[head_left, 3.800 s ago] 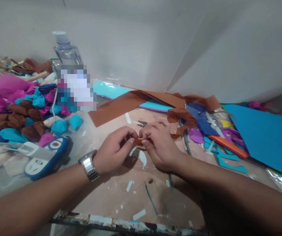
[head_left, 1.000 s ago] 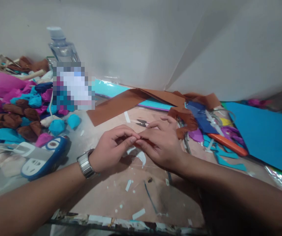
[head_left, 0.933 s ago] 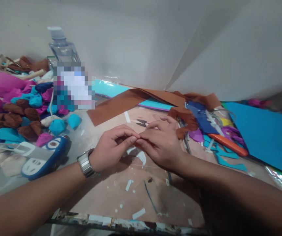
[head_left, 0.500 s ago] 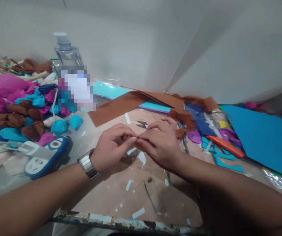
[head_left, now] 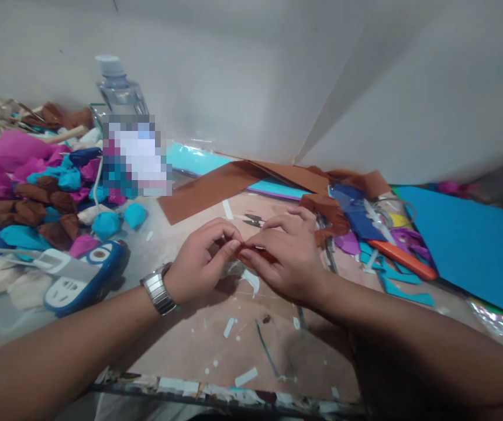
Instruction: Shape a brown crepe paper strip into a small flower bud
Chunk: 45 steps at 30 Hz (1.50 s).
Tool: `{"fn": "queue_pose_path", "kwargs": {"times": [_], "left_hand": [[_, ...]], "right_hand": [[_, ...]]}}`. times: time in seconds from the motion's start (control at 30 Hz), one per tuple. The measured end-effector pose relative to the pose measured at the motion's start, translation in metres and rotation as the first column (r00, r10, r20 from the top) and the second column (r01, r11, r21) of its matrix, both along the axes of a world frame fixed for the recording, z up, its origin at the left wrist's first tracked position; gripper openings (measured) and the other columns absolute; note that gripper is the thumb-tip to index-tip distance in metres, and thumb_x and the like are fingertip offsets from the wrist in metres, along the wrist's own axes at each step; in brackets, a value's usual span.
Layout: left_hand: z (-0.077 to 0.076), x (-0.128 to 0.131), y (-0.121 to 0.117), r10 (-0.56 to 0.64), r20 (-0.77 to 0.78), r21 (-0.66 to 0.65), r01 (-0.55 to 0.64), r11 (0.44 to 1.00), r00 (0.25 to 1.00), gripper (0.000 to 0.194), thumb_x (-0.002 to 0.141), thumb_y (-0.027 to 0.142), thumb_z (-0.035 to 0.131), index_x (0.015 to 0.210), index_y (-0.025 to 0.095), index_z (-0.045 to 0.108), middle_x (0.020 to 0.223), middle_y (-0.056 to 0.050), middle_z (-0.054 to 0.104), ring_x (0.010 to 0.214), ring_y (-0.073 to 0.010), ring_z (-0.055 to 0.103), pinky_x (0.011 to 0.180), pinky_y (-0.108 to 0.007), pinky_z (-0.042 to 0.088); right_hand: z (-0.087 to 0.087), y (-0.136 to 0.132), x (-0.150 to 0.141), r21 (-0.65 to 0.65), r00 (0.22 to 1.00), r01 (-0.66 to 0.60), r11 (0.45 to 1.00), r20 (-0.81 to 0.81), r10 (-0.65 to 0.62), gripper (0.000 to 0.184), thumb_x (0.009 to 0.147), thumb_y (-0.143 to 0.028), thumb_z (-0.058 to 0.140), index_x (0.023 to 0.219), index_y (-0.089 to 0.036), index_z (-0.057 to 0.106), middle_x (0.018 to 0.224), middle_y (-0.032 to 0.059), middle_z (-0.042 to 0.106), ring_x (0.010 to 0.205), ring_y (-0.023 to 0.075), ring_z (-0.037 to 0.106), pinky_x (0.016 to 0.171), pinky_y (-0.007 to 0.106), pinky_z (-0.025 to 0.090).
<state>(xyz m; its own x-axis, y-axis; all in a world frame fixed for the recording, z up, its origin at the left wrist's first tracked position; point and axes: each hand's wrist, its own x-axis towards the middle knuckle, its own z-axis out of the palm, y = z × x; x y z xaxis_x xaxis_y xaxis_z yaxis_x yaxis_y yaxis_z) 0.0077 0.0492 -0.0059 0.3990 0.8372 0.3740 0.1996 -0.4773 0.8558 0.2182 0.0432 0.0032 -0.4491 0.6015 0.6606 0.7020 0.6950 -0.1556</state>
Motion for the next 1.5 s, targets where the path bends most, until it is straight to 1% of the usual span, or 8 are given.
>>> {"fn": "queue_pose_path", "kwargs": {"times": [0.23,0.57,0.7,0.9,1.07,1.2,1.33,1.5], "left_hand": [[-0.0020,0.0030,-0.0029,-0.055,0.121,-0.306,0.090,0.948,0.991,0.026,0.101,0.043,0.058,0.096,0.018,0.064,0.076,0.000,0.063,0.062,-0.0106,0.055,0.056,-0.023,0.045],[0.0014,0.0027,0.0001,-0.054,0.161,-0.446,0.121,0.887,0.985,0.028,0.096,0.044,0.066,0.089,0.018,0.068,0.060,0.003,0.058,0.052,-0.0093,0.051,0.050,-0.022,0.044],[0.0014,0.0042,-0.0004,-0.048,0.178,-0.433,0.122,0.893,0.983,0.026,0.096,0.043,0.066,0.094,0.017,0.069,0.071,0.000,0.065,0.058,-0.0102,0.056,0.053,-0.023,0.046],[0.0000,0.0069,-0.0028,-0.078,0.138,-0.373,0.125,0.919,0.987,0.017,0.095,0.033,0.067,0.096,0.016,0.066,0.091,-0.004,0.070,0.077,-0.0123,0.063,0.073,-0.026,0.052],[-0.0008,0.0021,-0.0023,-0.036,-0.060,-0.124,0.029,0.992,0.998,0.012,0.098,0.028,0.061,0.097,0.017,0.067,0.094,-0.004,0.069,0.083,-0.0149,0.062,0.076,-0.029,0.049],[0.0006,-0.0002,-0.0021,-0.009,-0.117,0.018,0.012,1.000,0.993,0.009,0.097,0.023,0.059,0.101,0.017,0.066,0.100,-0.005,0.067,0.090,-0.0167,0.061,0.082,-0.031,0.049],[0.0015,0.0012,-0.0021,-0.054,-0.049,-0.022,0.053,0.998,0.997,0.013,0.097,0.028,0.063,0.104,0.017,0.067,0.105,-0.006,0.067,0.093,-0.0167,0.062,0.082,-0.031,0.050],[-0.0007,0.0031,-0.0018,-0.102,0.024,-0.090,0.103,0.991,0.995,0.016,0.101,0.029,0.057,0.092,0.017,0.064,0.095,-0.004,0.065,0.088,-0.0155,0.060,0.082,-0.031,0.049]], "right_hand": [[0.0040,-0.0008,-0.0013,-0.035,1.000,0.006,0.999,-0.012,-0.007,0.010,0.094,-0.034,0.071,0.087,-0.027,0.072,0.080,-0.0051,0.076,0.091,0.0185,0.065,0.110,0.046,0.025],[0.0034,-0.0015,-0.0001,-0.006,0.995,-0.059,0.998,-0.084,0.059,0.003,0.092,-0.030,0.074,0.094,-0.031,0.075,0.085,-0.0067,0.079,0.092,0.0184,0.067,0.109,0.046,0.029],[0.0045,-0.0015,-0.0009,-0.024,0.993,-0.048,0.999,-0.112,0.045,0.008,0.094,-0.029,0.070,0.087,-0.028,0.073,0.082,-0.0055,0.077,0.087,0.0171,0.067,0.107,0.046,0.030],[0.0060,-0.0035,-0.0021,-0.075,0.985,-0.051,0.996,-0.166,0.038,0.011,0.095,-0.027,0.065,0.086,-0.023,0.067,0.083,-0.0014,0.074,0.084,0.0179,0.067,0.106,0.046,0.030],[0.0060,-0.0034,-0.0022,-0.084,0.985,-0.071,0.994,-0.160,0.057,0.009,0.096,-0.026,0.065,0.087,-0.022,0.064,0.083,-0.0014,0.072,0.085,0.0186,0.067,0.105,0.047,0.030],[0.0043,-0.0024,-0.0022,-0.096,0.985,-0.074,0.993,-0.166,0.057,0.009,0.096,-0.026,0.063,0.088,-0.022,0.063,0.084,-0.0011,0.071,0.085,0.0185,0.066,0.105,0.047,0.030],[0.0027,-0.0022,-0.0018,-0.108,0.981,-0.084,0.991,-0.182,0.063,0.007,0.096,-0.025,0.064,0.089,-0.023,0.063,0.085,-0.0011,0.071,0.085,0.0182,0.066,0.105,0.047,0.030],[0.0031,-0.0036,-0.0018,-0.144,0.980,-0.102,0.984,-0.183,0.074,0.008,0.095,-0.025,0.065,0.088,-0.022,0.063,0.085,-0.0010,0.071,0.086,0.0179,0.066,0.105,0.047,0.031]]}}
